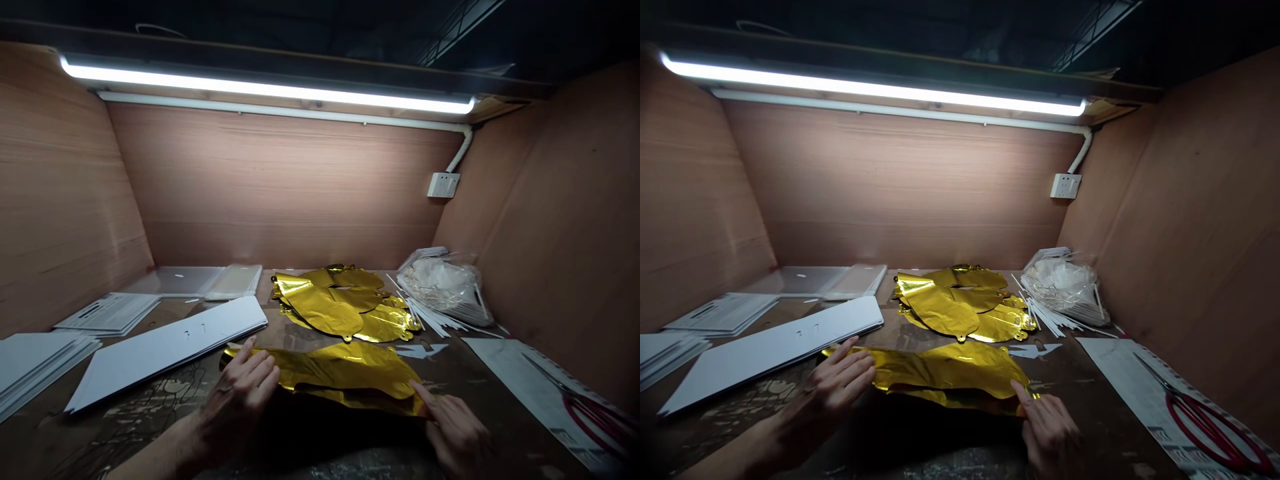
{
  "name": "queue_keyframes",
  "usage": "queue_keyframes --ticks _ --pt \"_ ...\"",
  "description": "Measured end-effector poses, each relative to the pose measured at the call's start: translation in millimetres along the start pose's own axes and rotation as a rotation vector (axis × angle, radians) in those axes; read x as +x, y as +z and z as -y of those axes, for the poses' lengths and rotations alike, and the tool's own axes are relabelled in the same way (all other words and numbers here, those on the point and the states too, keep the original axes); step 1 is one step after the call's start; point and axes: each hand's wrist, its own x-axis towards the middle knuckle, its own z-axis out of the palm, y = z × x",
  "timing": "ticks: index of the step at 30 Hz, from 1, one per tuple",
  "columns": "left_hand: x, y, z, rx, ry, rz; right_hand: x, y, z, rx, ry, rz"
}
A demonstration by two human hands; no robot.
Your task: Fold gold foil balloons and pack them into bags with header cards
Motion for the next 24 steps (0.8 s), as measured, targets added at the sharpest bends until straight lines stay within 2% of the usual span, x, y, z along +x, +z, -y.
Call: queue_keyframes --ticks 3,7,11,15,20,24 --pt "-21 8 -1 -0.011 0.066 -0.063 1 4 4 0.013 -0.006 0.074" --pt "-46 19 2 -0.045 0.055 -0.098 13 3 12 0.050 0.013 0.098" --pt "-59 23 6 -0.041 0.071 -0.089 26 -1 22 0.107 0.096 0.003" --pt "-58 22 0 0.062 0.050 0.027 31 0 28 0.118 0.138 -0.118" --pt "-55 33 -15 0.187 0.025 -0.003 25 9 30 0.167 0.006 -0.138" --pt "-61 47 -14 0.191 0.069 -0.006 10 18 17 0.085 -0.184 -0.167"
